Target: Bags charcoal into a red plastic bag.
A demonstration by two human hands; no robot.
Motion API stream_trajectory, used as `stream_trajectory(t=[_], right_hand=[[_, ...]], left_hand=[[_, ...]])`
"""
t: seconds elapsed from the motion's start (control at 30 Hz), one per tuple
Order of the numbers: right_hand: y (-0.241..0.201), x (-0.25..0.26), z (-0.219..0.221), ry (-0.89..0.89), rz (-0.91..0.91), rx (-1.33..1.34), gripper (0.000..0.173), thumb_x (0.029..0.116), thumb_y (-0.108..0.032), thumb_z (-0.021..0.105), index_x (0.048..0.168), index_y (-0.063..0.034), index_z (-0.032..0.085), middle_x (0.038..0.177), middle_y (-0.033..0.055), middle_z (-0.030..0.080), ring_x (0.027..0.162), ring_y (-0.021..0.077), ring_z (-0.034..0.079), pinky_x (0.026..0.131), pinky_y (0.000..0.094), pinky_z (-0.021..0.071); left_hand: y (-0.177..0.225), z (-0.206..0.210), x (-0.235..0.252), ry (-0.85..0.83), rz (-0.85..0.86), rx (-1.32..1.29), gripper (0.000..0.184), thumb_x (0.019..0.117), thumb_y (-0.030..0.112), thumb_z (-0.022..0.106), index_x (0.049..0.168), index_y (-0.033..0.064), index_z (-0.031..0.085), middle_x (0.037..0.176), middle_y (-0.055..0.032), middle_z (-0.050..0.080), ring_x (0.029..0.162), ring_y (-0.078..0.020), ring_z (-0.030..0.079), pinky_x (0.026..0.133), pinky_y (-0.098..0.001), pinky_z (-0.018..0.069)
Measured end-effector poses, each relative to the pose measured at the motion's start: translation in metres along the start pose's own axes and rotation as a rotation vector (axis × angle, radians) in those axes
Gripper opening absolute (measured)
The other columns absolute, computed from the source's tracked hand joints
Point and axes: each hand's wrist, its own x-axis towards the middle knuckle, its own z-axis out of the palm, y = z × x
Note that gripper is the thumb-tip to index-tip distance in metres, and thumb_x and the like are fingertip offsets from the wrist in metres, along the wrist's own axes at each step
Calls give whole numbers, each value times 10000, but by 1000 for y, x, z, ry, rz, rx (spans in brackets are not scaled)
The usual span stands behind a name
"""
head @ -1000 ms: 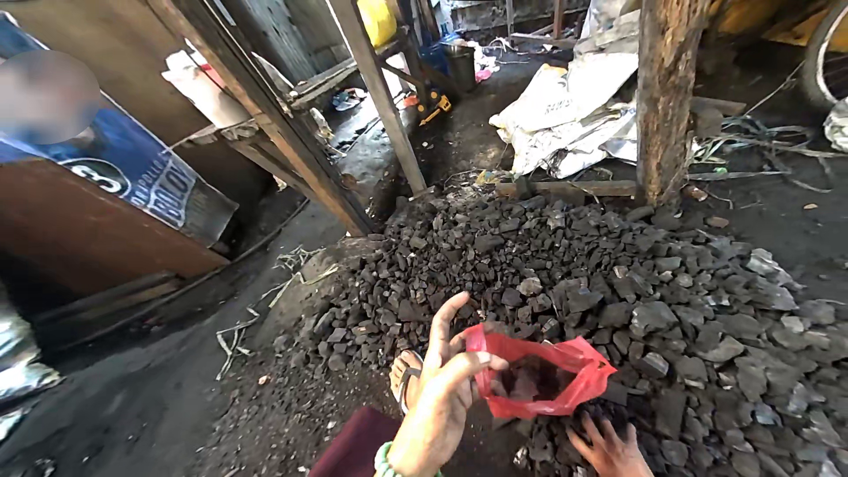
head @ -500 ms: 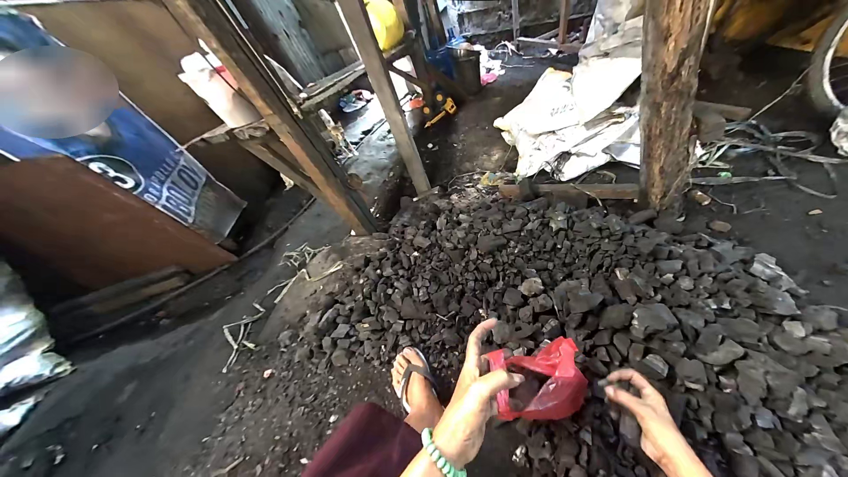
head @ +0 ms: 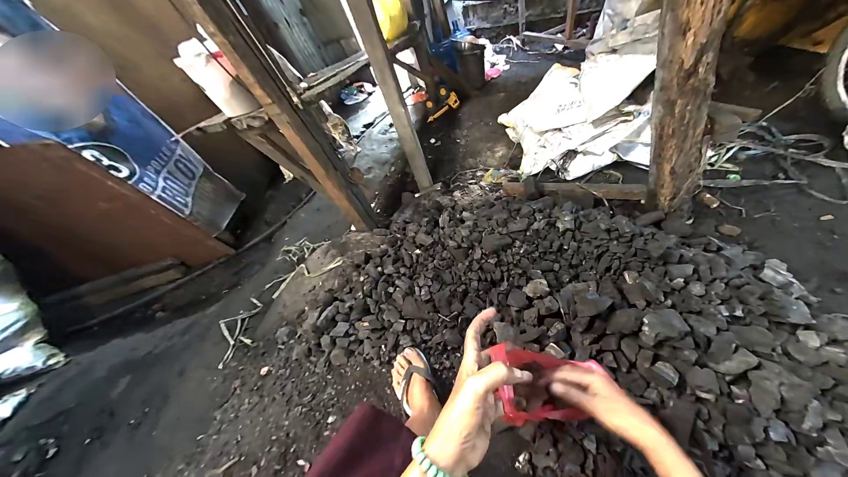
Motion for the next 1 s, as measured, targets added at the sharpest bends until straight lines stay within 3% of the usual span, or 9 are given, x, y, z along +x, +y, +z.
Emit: stream_trajectory(t=[0.1, 0.17, 0.23, 0.27, 0.33, 0.6, 0.8, 0.9, 1.0], right_hand=[[22, 14, -32, 462, 88, 256, 234, 1044, -127, 438, 1013, -15, 641, 864, 72, 738, 742, 177, 733, 691, 349, 629], [59, 25, -48, 398, 227, -229, 299, 987, -168, 655, 1223, 16, 652, 1174, 190, 696, 1071, 326, 688, 933, 525, 555], [84, 26, -32, 146, 354, -658, 807, 866, -446, 791, 1510, -62, 493, 1574, 272, 400, 1469, 505, 330, 1111, 782, 252], [88, 23, -15, 59, 429, -773, 992, 820, -554, 797, 1602, -128, 359, 1670, 271, 193, 1535, 533, 113, 1113, 839, 100], [95, 16, 13, 10, 540, -906, 1078, 761, -646, 797, 1631, -250, 298, 1702, 252, -6, 1543, 527, -59, 1096, 854, 49], [80, -2, 19, -309, 507, -1027, 811, 867, -601, 722, 1547, -238, 468, 1656, 302, 189, 1519, 543, 153, 1079, 831, 192], [91, -2, 45, -95, 640, -894, 1065, 789, -709, 732, 1634, -233, 292, 1705, 243, -26, 1531, 563, 15, 1074, 865, 103], [91, -19, 59, -61, 565, -869, 846, 854, -483, 789, 1571, -206, 434, 1653, 322, 167, 1461, 602, 241, 1036, 814, 295], [96, -21, 53, -169, 515, -897, 705, 874, -294, 781, 1522, -239, 510, 1647, 289, 237, 1437, 604, 286, 1018, 821, 298]], left_hand=[[22, -12, -10, -16, 130, -66, 883, 783, 126, 629, 1573, 255, 256, 1153, -160, 669, 856, -249, 725, 644, -361, 613], [41, -20, -19, -19, 214, -87, 890, 778, 161, 667, 1565, 287, 271, 1123, -156, 690, 822, -232, 728, 652, -347, 611], [56, -23, -28, -16, 276, -93, 904, 784, 173, 673, 1562, 326, 240, 1158, -137, 676, 828, -222, 726, 659, -334, 613], [62, -25, -33, -16, 294, -95, 903, 788, 165, 669, 1555, 338, 226, 1158, -129, 677, 834, -223, 729, 669, -337, 617], [68, -27, -39, -12, 313, -89, 909, 792, 146, 649, 1559, 345, 204, 1167, -135, 670, 842, -237, 732, 684, -352, 624], [80, -42, -45, 100, 404, -2, 854, 823, 173, 613, 1558, 328, 206, 1192, -113, 669, 860, -231, 733, 713, -360, 629], [82, -46, -46, 138, 377, -24, 788, 856, 168, 567, 1540, 356, 224, 1143, -111, 681, 844, -231, 737, 694, -353, 627], [82, -43, -44, 122, 348, -66, 770, 855, 147, 554, 1528, 343, 235, 1123, -110, 678, 828, -228, 730, 681, -349, 622], [81, -40, -45, 117, 324, -81, 770, 865, 157, 557, 1540, 341, 236, 1104, -115, 686, 844, -240, 736, 701, -363, 628]])
